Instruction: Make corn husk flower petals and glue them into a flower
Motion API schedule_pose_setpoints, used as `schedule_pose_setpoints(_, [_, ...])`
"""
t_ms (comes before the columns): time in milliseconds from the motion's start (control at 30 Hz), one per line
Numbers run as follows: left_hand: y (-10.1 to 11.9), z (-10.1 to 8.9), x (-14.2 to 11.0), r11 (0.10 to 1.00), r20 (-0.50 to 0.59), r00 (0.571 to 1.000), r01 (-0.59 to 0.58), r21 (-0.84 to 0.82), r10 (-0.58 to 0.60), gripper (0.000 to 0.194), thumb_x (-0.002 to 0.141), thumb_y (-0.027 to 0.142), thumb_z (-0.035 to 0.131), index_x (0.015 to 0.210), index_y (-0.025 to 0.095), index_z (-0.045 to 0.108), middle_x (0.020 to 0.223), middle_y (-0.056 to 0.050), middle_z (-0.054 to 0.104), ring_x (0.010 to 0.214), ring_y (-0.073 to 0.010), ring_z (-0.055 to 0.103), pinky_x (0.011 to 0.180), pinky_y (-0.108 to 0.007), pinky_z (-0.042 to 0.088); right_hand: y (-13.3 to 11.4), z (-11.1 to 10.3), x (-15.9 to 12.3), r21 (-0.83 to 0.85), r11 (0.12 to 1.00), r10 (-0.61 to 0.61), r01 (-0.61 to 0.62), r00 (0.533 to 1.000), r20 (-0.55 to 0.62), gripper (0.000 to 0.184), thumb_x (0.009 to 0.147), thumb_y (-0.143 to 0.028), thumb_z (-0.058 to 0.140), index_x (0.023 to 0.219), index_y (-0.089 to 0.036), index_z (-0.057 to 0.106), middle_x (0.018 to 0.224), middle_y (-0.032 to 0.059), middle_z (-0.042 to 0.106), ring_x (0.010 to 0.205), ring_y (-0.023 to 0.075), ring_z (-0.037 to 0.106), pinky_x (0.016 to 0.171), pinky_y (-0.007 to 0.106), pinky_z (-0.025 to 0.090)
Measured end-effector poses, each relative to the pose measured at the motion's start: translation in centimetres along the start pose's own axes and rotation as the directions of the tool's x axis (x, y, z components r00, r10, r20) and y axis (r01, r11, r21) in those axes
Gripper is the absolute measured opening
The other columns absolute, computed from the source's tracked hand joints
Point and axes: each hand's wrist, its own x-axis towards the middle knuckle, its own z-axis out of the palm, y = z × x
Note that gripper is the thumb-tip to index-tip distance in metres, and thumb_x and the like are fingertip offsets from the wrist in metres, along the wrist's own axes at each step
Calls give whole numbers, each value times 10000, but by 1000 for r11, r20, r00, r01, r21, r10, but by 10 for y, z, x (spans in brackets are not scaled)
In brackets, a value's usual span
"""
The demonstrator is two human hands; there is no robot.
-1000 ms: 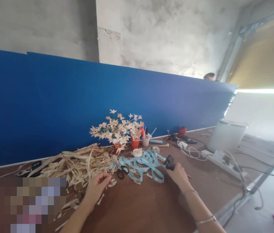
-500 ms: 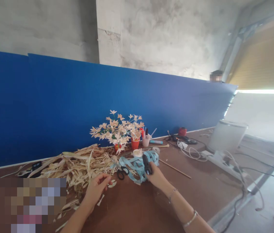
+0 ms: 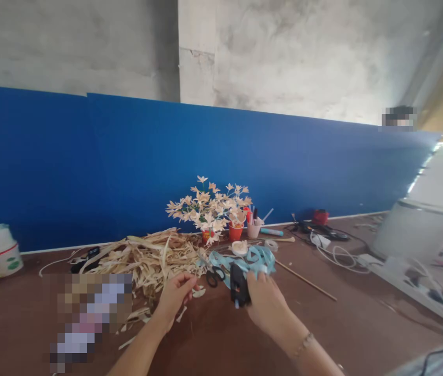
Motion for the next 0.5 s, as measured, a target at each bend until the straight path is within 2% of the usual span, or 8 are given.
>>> schedule_pose_setpoints(33, [0,0,0,1000,-5,1000,4,-9,-4,335,617,476,657,627,154,568,597,2,614,441,-56,395,432,-181,244,4,-2,5,105,993,-58,46,991,117,304,617,-134,582,919,-140,549,869,117,588,821,251,556,724,326,385])
schedule_pose_setpoints(100, [0,0,0,1000,-18,1000,2,-24,-3,328,615,467,663,637,155,566,601,8,610,441,-54,395,437,-182,252,15,-3,21,364,922,-248,135,926,284,217,673,-182,538,888,-171,561,785,47,609,714,185,560,636,261,384])
schedule_pose_setpoints(133, [0,0,0,1000,-23,1000,-2,-29,2,329,613,467,664,643,155,567,602,10,609,439,-53,392,439,-183,253,20,-3,31,442,888,-288,125,901,324,207,678,-196,531,881,-177,569,766,29,611,684,167,554,608,242,378])
schedule_pose_setpoints(167, [0,0,0,1000,-23,1000,-6,-28,5,334,611,471,665,646,154,567,602,10,608,437,-54,391,438,-185,250,25,-2,42,486,869,-281,91,899,335,201,685,-207,518,876,-176,575,749,19,610,658,155,545,583,231,371])
schedule_pose_setpoints(233, [0,0,1,1000,-16,1000,-8,-19,7,353,605,489,664,640,150,568,601,4,609,435,-57,388,430,-190,239,31,-4,60,469,882,-210,52,934,290,213,672,-182,498,871,-169,575,746,17,611,630,144,531,556,223,358])
schedule_pose_setpoints(300, [-1,0,2,1000,-4,1000,-2,-10,2,364,602,497,665,631,147,569,597,-1,609,437,-61,389,427,-193,233,35,-9,72,387,919,-169,80,965,200,242,621,-125,499,844,-174,576,770,25,616,652,154,533,560,226,348])
schedule_pose_setpoints(433, [-2,-2,3,1000,8,1000,-3,-14,3,362,611,493,664,627,145,568,604,-3,613,439,-59,389,431,-192,234,34,-28,68,322,937,-196,133,966,171,218,529,-52,524,691,-184,587,715,30,629,661,176,540,582,237,341])
schedule_pose_setpoints(500, [-1,-1,3,1000,7,1000,1,-25,0,363,608,495,667,625,146,567,605,-2,612,441,-59,390,430,-192,236,28,-34,59,345,912,-276,223,955,111,241,539,-51,529,718,-192,609,730,25,643,684,178,549,618,239,360])
